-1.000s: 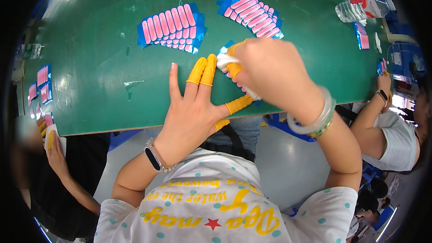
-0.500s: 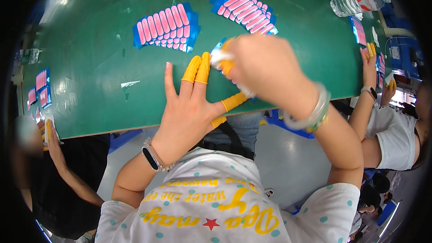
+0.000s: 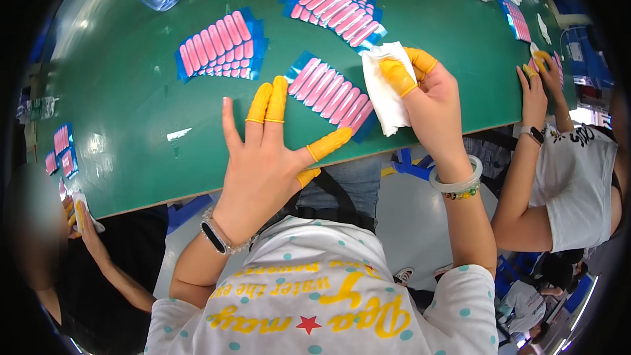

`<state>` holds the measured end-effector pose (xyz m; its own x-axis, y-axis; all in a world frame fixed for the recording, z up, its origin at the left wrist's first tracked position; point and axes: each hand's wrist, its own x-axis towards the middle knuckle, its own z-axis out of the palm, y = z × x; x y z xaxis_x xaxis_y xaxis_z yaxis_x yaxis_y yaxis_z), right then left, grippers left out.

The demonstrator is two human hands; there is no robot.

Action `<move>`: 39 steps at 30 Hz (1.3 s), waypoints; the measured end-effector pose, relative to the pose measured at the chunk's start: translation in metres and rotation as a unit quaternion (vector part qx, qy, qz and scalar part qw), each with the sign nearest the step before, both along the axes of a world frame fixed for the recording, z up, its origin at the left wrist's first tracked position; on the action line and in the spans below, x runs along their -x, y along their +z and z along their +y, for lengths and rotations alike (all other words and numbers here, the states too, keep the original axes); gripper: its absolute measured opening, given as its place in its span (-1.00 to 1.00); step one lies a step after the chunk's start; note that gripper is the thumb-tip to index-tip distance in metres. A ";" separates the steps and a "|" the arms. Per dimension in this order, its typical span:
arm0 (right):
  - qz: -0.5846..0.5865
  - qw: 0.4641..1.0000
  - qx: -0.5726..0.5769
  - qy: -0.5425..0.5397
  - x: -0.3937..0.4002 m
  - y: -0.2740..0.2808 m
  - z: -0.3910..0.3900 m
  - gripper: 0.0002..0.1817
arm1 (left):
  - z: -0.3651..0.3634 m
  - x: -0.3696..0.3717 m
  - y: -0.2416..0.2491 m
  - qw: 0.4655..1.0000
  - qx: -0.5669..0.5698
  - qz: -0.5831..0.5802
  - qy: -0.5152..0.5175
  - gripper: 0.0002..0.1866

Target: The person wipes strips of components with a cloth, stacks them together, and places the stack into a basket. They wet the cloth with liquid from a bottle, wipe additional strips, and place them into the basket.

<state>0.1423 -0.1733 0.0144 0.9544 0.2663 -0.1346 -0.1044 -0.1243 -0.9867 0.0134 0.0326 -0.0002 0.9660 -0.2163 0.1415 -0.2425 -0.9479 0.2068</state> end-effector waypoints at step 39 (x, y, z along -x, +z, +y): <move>-0.444 0.786 0.423 0.086 0.045 -0.004 0.025 -0.63 | 0.002 0.001 0.002 1.000 -0.009 0.003 0.008 -0.43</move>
